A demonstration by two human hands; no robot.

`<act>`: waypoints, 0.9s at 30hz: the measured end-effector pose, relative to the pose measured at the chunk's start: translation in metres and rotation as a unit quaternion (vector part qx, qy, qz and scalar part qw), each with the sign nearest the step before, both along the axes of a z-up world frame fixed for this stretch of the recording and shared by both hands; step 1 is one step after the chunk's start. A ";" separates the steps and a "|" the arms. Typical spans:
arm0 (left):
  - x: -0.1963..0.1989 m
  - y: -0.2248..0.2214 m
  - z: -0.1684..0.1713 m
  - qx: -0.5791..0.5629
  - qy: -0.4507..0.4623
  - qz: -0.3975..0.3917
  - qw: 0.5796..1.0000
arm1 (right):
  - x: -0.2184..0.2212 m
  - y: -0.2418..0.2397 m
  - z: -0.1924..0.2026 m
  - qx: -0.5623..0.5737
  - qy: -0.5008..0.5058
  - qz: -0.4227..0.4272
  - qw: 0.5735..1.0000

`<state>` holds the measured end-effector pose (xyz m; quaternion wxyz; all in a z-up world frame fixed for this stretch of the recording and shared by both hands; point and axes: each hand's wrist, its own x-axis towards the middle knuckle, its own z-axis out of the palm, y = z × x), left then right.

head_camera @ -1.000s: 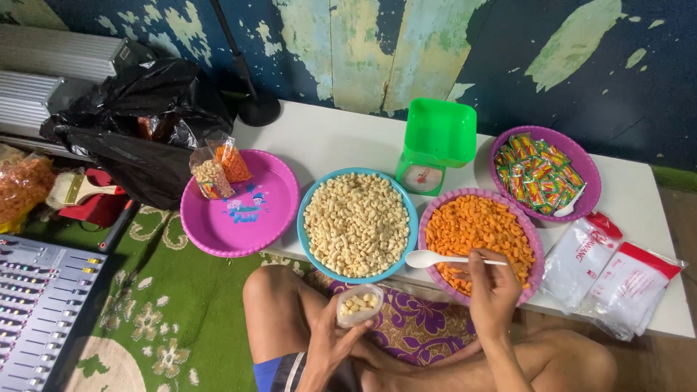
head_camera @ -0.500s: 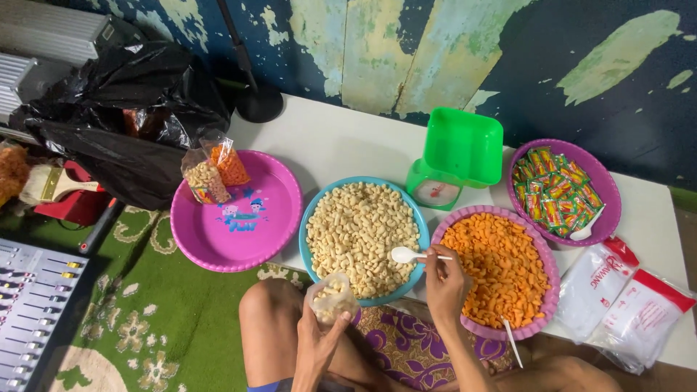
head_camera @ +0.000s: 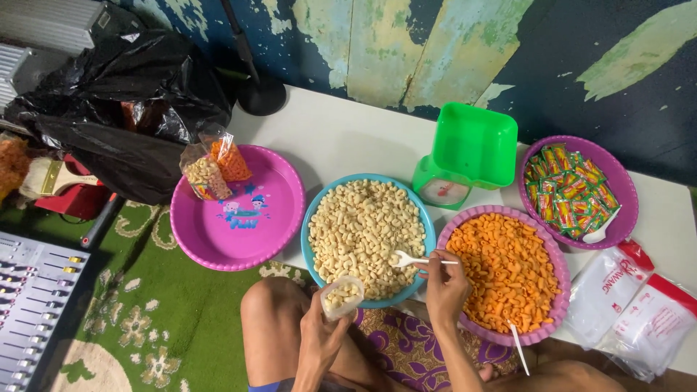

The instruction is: The person is using a spoon to scoop macaroni from a large bowl into small plastic bags for packaging.

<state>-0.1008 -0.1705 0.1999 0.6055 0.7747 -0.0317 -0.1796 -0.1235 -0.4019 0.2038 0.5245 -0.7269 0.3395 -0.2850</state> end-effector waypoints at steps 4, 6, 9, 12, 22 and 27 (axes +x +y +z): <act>-0.002 0.003 -0.009 0.022 -0.030 -0.011 0.999 | -0.008 -0.005 -0.006 0.039 -0.014 -0.003 0.999; -0.003 0.004 -0.014 0.032 -0.049 -0.012 0.998 | -0.010 -0.005 0.001 0.030 -0.022 -0.001 0.999; -0.003 0.003 -0.001 0.007 -0.087 -0.025 0.996 | -0.013 -0.008 -0.003 0.051 -0.027 -0.002 0.998; -0.006 0.003 -0.006 -0.002 -0.111 -0.030 0.993 | -0.016 -0.009 0.002 0.077 -0.042 -0.007 0.996; -0.006 -0.001 0.015 -0.006 -0.038 -0.064 0.997 | -0.022 -0.014 0.007 0.157 -0.047 -0.018 0.986; -0.012 -0.004 0.017 0.005 -0.031 -0.126 0.991 | -0.033 -0.016 0.019 0.191 -0.069 -0.003 0.979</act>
